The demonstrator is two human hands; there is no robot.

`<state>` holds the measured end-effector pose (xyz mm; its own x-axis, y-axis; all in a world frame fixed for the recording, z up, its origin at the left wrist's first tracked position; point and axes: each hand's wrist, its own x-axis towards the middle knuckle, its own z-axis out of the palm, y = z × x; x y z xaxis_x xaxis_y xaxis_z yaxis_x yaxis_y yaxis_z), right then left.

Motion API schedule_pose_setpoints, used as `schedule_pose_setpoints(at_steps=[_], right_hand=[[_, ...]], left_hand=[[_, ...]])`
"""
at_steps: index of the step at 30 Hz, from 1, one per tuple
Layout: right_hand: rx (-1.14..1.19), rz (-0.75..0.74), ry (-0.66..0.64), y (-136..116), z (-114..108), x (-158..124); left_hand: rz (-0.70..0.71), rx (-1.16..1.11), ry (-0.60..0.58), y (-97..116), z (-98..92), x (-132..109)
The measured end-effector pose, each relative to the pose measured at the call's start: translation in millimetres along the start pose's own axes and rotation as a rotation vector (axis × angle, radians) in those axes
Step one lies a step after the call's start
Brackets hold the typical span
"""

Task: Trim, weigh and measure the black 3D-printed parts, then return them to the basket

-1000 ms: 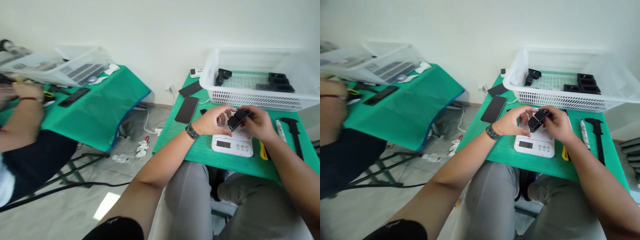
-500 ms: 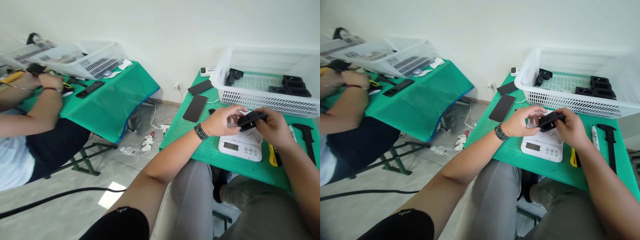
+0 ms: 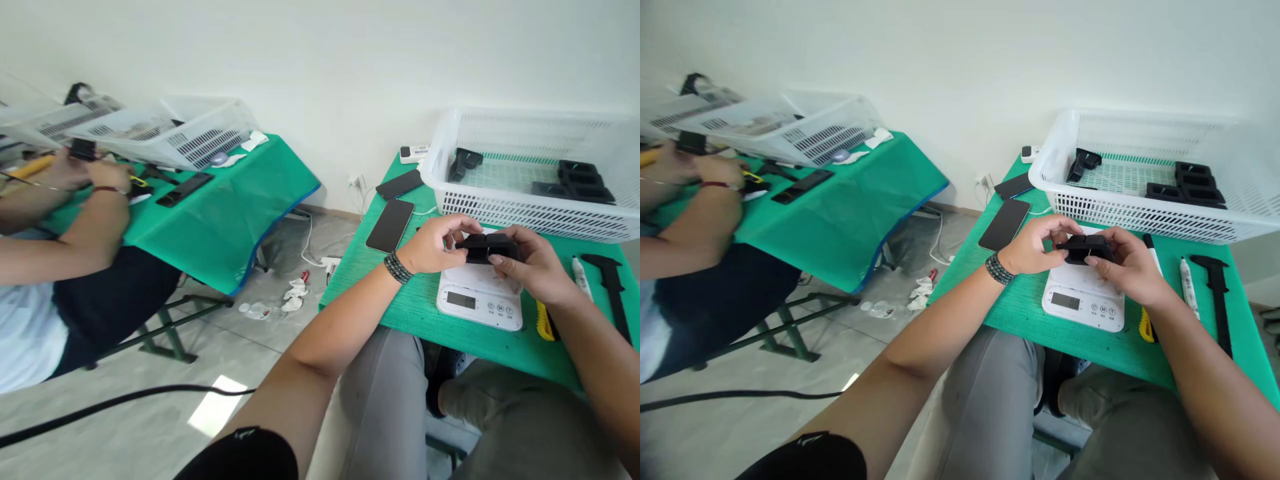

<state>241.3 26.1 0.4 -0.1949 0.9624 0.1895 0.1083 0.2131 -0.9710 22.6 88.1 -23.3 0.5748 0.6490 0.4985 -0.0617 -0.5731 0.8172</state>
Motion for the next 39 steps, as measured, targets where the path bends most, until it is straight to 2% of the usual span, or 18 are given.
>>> schedule_pose_setpoints(at_steps=[5, 10, 15, 19, 26, 30, 33, 39], right_hand=[[0.083, 0.012, -0.068, 1.2, 1.3, -0.2], [0.106, 0.036, -0.124, 5.7, 0.1, 1.1], [0.092, 0.041, -0.183, 7.9, -2.5, 0.7], [0.083, 0.038, -0.186, 10.0, -3.7, 0.9], [0.056, -0.022, -0.017, 19.6, 0.8, 6.9], [0.048, -0.042, 0.015, 23.6, 2.4, 8.2], [0.084, -0.031, 0.049, 28.6, 2.6, 10.0], [0.129, -0.054, 0.272, 31.5, -1.8, 14.9]], left_hand=[[-0.067, 0.009, 0.054, -2.2, 1.9, 0.8], [-0.114, 0.007, -0.003, 1.6, -1.7, 2.2], [-0.146, -0.057, 0.023, -1.9, -5.8, 1.4], [-0.141, -0.156, -0.001, -4.3, -6.0, 0.5], [-0.093, -0.126, 0.016, -3.4, -8.4, 3.0], [-0.081, -0.103, 0.035, -6.0, -9.0, 2.2], [-0.07, -0.152, -0.009, -9.5, -9.6, 2.1], [-0.028, -0.186, -0.109, -12.2, -7.0, 2.1]])
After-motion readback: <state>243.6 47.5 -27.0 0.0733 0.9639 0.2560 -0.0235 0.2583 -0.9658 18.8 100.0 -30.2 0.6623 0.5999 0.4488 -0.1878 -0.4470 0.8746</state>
